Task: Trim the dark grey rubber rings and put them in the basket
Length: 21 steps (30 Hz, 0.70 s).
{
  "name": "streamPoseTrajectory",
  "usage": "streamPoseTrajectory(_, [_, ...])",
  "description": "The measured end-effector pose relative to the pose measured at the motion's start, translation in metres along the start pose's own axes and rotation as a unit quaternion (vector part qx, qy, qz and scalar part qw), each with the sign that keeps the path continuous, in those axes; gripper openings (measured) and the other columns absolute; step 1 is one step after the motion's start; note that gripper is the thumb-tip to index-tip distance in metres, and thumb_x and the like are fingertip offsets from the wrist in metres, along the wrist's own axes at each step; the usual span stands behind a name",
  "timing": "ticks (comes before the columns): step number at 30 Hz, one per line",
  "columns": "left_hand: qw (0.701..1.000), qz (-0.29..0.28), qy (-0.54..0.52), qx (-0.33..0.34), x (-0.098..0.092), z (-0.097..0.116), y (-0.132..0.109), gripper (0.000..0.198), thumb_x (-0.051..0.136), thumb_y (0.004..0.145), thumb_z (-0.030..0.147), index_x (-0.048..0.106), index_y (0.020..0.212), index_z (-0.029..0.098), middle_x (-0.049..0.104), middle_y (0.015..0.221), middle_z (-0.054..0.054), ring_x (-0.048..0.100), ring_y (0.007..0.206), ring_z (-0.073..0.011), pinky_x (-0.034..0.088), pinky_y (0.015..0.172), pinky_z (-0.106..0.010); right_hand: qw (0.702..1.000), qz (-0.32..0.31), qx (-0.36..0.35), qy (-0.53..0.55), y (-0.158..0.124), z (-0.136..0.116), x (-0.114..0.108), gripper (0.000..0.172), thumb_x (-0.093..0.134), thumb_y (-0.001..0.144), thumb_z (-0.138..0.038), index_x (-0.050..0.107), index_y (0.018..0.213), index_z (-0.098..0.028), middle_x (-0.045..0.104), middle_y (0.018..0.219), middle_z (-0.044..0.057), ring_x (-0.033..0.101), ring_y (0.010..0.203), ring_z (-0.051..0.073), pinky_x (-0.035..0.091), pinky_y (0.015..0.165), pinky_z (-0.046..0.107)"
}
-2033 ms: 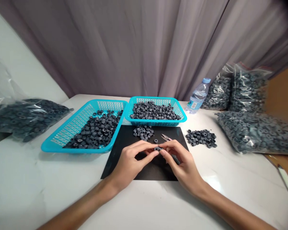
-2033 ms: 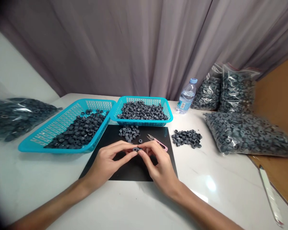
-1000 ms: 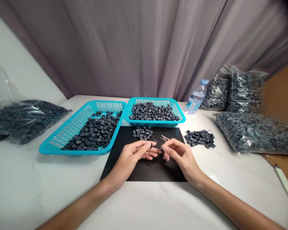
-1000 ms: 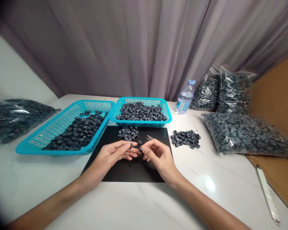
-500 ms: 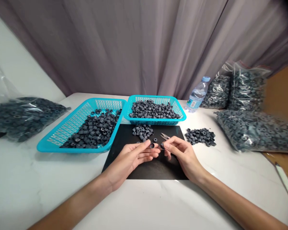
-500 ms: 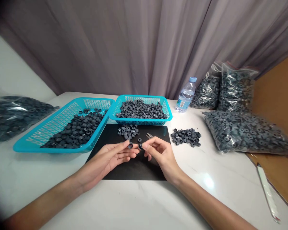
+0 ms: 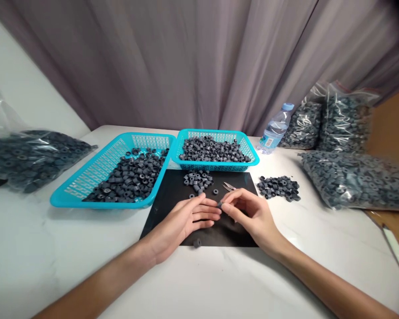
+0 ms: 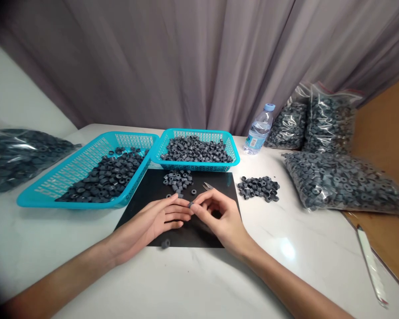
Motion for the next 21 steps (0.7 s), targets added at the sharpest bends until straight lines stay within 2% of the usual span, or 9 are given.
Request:
streamPoseTrajectory(3, [0.985,0.016,0.144,0.089,0.003,0.0,-0.005,0.035,0.049,0.1,0.049,0.065,0.096,0.019,0.069,0.094,-0.006,0.066,0.091,-0.0207,0.051,0.08,-0.031,0.989,-0.038,-0.105,-0.101,-0.008,-0.008,0.003,0.005,0.067,0.094,-0.027,0.067,0.095,-0.022,0.068,0.095,0.006,0.06,0.075,0.017,0.05,0.063,0.03])
streamPoseTrajectory(5, [0.949,-0.009,0.287,0.132,0.001,0.004,-0.011,0.035,0.043,0.102,0.051,0.059,0.091,0.021,0.063,0.089,-0.001,0.06,0.086,-0.0183,0.047,0.079,-0.03,0.977,-0.08,-0.149,-0.133,-0.014,-0.012,0.005,0.002,0.064,0.095,-0.022,0.065,0.096,-0.022,0.068,0.095,0.006,0.059,0.073,0.016,0.051,0.063,0.031])
streamPoseTrajectory(7, [0.904,-0.071,0.405,0.115,-0.006,0.013,-0.018,0.033,0.046,0.101,0.053,0.055,0.09,0.022,0.057,0.087,0.001,0.054,0.082,-0.0171,0.043,0.077,-0.029,0.97,-0.126,-0.156,-0.136,-0.02,-0.015,0.007,0.003,0.064,0.094,-0.019,0.063,0.095,-0.022,0.066,0.093,0.006,0.057,0.072,0.016,0.05,0.062,0.03])
streamPoseTrajectory(9, [0.868,-0.13,0.472,0.08,-0.016,0.023,-0.022,0.033,0.062,0.091,0.056,0.055,0.097,0.023,0.055,0.094,0.002,0.051,0.084,-0.0173,0.041,0.075,-0.028,0.964,-0.168,-0.162,-0.13,-0.024,-0.016,0.009,0.003,0.064,0.093,-0.018,0.062,0.094,-0.021,0.064,0.093,0.006,0.056,0.072,0.015,0.049,0.06,0.028])
streamPoseTrajectory(11, [0.843,-0.175,0.505,0.063,-0.024,0.031,-0.024,0.046,0.077,0.078,0.056,0.057,0.104,0.024,0.054,0.1,0.001,0.05,0.087,-0.018,0.041,0.075,-0.027,0.96,-0.194,-0.159,-0.127,-0.025,-0.014,0.01,0.003,0.064,0.093,-0.018,0.062,0.094,-0.02,0.063,0.094,0.006,0.055,0.071,0.014,0.048,0.059,0.027])
streamPoseTrajectory(13, [0.827,-0.209,0.519,0.05,-0.03,0.035,-0.023,0.049,0.082,0.073,0.054,0.059,0.105,0.024,0.055,0.099,0.001,0.05,0.088,-0.0184,0.041,0.075,-0.026,0.962,-0.197,-0.139,-0.126,-0.025,-0.01,0.01,0.004,0.065,0.094,-0.019,0.063,0.097,-0.02,0.063,0.096,0.006,0.056,0.072,0.013,0.049,0.062,0.026])
streamPoseTrajectory(16, [0.816,-0.23,0.529,0.04,-0.031,0.036,-0.021,0.027,0.077,0.082,0.042,0.064,0.094,0.023,0.058,0.094,0.002,0.053,0.09,-0.0177,0.041,0.078,-0.026,0.97,-0.188,-0.1,-0.114,-0.021,-0.003,0.009,0.013,0.066,0.095,-0.023,0.062,0.107,-0.02,0.064,0.094,0.004,0.059,0.072,0.013,0.052,0.065,0.026])
streamPoseTrajectory(18, [0.82,-0.234,0.521,0.041,-0.031,0.036,-0.019,0.015,0.073,0.087,0.035,0.065,0.089,0.021,0.06,0.091,0.002,0.054,0.088,-0.0165,0.042,0.078,-0.025,0.973,-0.183,-0.09,-0.113,-0.02,-0.001,0.009,0.019,0.068,0.095,-0.025,0.061,0.113,-0.021,0.065,0.092,0.002,0.06,0.072,0.012,0.052,0.065,0.025])
streamPoseTrajectory(21, [0.837,-0.225,0.495,0.065,-0.03,0.037,-0.017,0.012,0.072,0.088,0.03,0.066,0.087,0.02,0.063,0.089,0.003,0.057,0.086,-0.0152,0.043,0.077,-0.025,0.972,-0.163,-0.109,-0.132,-0.019,0.0,0.01,0.019,0.068,0.096,-0.026,0.062,0.113,-0.021,0.063,0.087,0.001,0.06,0.071,0.013,0.052,0.066,0.026])
Point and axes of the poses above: each hand's wrist, its own y-axis towards the middle knuckle, its own x-axis out of the palm, z = x × y, the point moved 1 cm from there along y, towards the middle knuckle
